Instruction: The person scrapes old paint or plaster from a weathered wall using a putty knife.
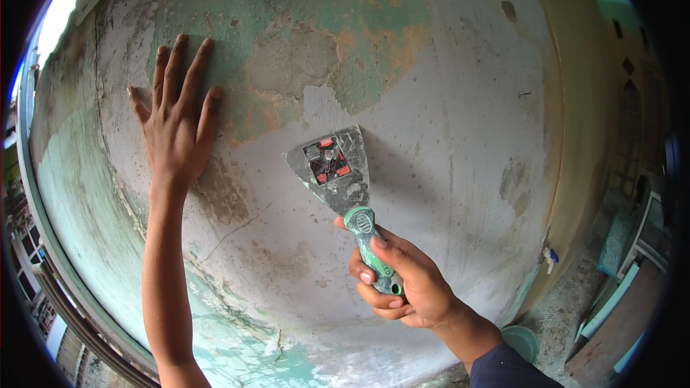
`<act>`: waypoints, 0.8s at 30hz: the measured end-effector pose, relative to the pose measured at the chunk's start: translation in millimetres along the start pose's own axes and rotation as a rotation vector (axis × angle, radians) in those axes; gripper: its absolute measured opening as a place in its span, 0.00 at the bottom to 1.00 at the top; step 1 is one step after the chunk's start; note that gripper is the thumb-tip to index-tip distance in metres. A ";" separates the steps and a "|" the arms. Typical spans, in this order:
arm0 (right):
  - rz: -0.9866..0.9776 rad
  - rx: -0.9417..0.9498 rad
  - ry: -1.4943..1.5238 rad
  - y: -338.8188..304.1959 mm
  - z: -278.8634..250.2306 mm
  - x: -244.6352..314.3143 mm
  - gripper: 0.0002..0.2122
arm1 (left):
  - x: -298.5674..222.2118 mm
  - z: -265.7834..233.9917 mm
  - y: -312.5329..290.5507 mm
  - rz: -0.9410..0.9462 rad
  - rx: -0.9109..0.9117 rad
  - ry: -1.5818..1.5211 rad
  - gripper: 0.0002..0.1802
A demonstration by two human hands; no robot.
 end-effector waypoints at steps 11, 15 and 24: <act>-0.015 0.083 0.314 8.3 9.4 -3.7 0.21 | 2.2 2.3 0.5 0.008 -0.002 -0.007 0.31; -0.026 0.018 0.262 8.3 6.0 -4.1 0.22 | 6.5 4.2 -0.5 0.013 -0.017 -0.004 0.31; 0.000 0.037 0.296 9.5 4.3 -1.9 0.24 | 3.9 3.4 -1.9 0.036 -0.033 -0.011 0.31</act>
Point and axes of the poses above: each hand's wrist, its own y-axis towards the middle knuckle, its own z-axis out of the palm, x = y × z, the point moved 9 cm from there along y, towards the middle knuckle, and after that the axes turned 12 degrees about -z, right-handed, at the moved point
